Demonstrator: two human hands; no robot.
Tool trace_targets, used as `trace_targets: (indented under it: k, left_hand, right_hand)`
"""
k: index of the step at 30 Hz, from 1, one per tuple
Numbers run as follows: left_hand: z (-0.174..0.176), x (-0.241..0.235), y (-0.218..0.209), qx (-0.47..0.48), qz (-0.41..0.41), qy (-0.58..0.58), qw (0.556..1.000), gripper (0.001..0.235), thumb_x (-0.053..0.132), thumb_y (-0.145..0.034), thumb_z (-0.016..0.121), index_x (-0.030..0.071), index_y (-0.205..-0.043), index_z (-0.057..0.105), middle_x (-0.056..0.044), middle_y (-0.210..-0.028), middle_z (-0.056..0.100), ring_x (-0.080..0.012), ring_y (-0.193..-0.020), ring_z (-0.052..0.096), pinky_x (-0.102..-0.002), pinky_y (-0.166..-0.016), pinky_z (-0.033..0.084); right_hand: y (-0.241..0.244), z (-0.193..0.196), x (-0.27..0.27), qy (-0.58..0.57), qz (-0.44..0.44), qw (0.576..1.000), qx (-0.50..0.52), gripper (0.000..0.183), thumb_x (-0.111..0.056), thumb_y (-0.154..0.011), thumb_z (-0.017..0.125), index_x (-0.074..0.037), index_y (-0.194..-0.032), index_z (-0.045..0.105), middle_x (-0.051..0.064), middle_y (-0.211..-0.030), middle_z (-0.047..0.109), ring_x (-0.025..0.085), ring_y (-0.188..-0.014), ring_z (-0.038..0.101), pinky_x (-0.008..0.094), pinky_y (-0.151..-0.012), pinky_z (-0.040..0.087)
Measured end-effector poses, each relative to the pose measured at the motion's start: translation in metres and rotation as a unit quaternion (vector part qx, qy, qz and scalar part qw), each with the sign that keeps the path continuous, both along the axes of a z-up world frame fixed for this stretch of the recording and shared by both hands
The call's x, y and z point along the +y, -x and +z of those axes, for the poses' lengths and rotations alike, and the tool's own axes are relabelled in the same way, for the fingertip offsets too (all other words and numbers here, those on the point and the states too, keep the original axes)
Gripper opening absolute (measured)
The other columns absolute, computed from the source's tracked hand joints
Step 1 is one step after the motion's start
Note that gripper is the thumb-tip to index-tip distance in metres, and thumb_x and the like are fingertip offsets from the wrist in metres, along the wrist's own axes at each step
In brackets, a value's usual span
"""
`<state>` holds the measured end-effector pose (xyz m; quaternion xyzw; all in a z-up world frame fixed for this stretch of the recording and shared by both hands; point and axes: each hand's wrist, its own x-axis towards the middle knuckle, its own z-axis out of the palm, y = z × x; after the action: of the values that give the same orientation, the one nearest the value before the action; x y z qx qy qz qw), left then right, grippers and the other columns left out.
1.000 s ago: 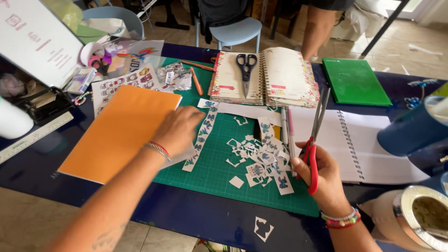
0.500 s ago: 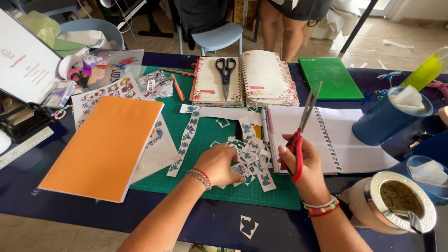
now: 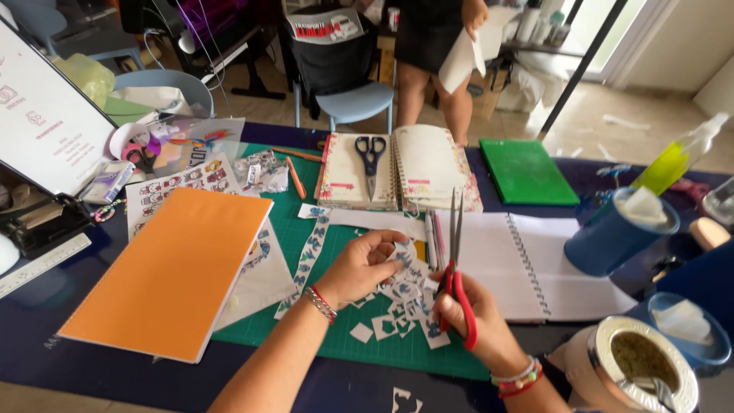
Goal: Cutting out individual stickers from a printed sheet using scissors
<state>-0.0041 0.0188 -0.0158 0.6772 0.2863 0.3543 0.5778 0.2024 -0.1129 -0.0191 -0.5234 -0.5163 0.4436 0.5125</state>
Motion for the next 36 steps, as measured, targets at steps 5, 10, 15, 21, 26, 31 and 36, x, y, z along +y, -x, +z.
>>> trace_targets:
  k: [5, 10, 15, 21, 26, 31, 36]
  left_hand:
    - [0.001, -0.007, -0.027, -0.253, 0.069, 0.056, 0.963, 0.019, 0.001, -0.086, 0.080, 0.006, -0.102, 0.072, -0.004, -0.087, 0.071, -0.0142, -0.082, 0.071, -0.029, -0.076, 0.065]
    - [-0.018, -0.017, -0.028, -0.289, 0.141, 0.114, 0.940, 0.020, 0.004, -0.084, 0.084, 0.007, -0.097, 0.069, -0.005, -0.085, 0.072, -0.0132, -0.075, 0.069, -0.027, -0.065, 0.061]
    - [-0.024, -0.021, -0.026, -0.279, 0.108, 0.082, 0.951, 0.025, 0.004, -0.087, 0.079, 0.003, -0.111, 0.072, -0.007, -0.088, 0.074, -0.0153, -0.076, 0.073, -0.029, -0.070, 0.066]
    - [-0.021, -0.029, -0.028, -0.284, 0.117, 0.130, 0.943, 0.020, 0.008, -0.085, 0.082, 0.008, -0.095, 0.065, -0.007, -0.082, 0.073, -0.0148, -0.073, 0.071, -0.027, -0.067, 0.062]
    - [-0.020, -0.035, -0.030, -0.278, 0.100, 0.157, 0.942, 0.020, 0.009, -0.085, 0.082, 0.009, -0.096, 0.066, -0.008, -0.087, 0.076, -0.0196, -0.081, 0.078, -0.027, -0.060, 0.061]
    - [-0.025, -0.036, -0.034, -0.288, 0.096, 0.164, 0.938, 0.020, 0.008, -0.086, 0.082, 0.009, -0.097, 0.065, -0.009, -0.088, 0.076, -0.0192, -0.083, 0.078, -0.028, -0.059, 0.064]
    - [-0.021, -0.038, -0.033, -0.292, 0.089, 0.176, 0.936, 0.019, 0.006, -0.087, 0.080, 0.009, -0.097, 0.063, -0.010, -0.088, 0.077, -0.0217, -0.084, 0.079, -0.030, -0.060, 0.065]
  right_hand:
    - [0.012, 0.009, -0.004, 0.012, 0.114, 0.993, -0.034, 0.084, -0.065, -0.079, 0.064, -0.005, -0.137, 0.057, 0.008, -0.089, 0.070, 0.015, -0.077, 0.062, 0.027, -0.062, 0.053]
    - [0.022, 0.005, -0.003, 0.025, 0.139, 0.987, -0.076, 0.091, -0.071, -0.077, 0.062, -0.006, -0.141, 0.057, 0.007, -0.094, 0.071, 0.016, -0.081, 0.063, 0.029, -0.073, 0.050]
    - [0.024, 0.002, -0.002, -0.006, 0.148, 0.985, -0.093, 0.094, -0.074, -0.079, 0.064, -0.005, -0.142, 0.054, 0.007, -0.095, 0.070, 0.015, -0.081, 0.060, 0.029, -0.074, 0.049]
    - [0.027, 0.000, -0.004, -0.002, 0.142, 0.985, -0.098, 0.092, -0.073, -0.079, 0.065, -0.005, -0.141, 0.054, 0.009, -0.093, 0.069, 0.017, -0.079, 0.061, 0.030, -0.073, 0.050]
    - [0.027, -0.003, -0.003, -0.021, 0.139, 0.986, -0.094, 0.093, -0.073, -0.080, 0.067, -0.003, -0.139, 0.055, 0.009, -0.090, 0.068, 0.017, -0.076, 0.062, 0.030, -0.069, 0.050]
    - [0.027, -0.005, -0.004, -0.037, 0.134, 0.986, -0.093, 0.092, -0.073, -0.082, 0.066, -0.001, -0.138, 0.055, 0.008, -0.090, 0.067, 0.017, -0.075, 0.061, 0.030, -0.067, 0.050]
    - [0.025, -0.008, -0.004, -0.041, 0.130, 0.988, -0.073, 0.093, -0.071, -0.082, 0.068, 0.002, -0.139, 0.054, 0.010, -0.092, 0.069, 0.018, -0.078, 0.063, 0.030, -0.068, 0.053]
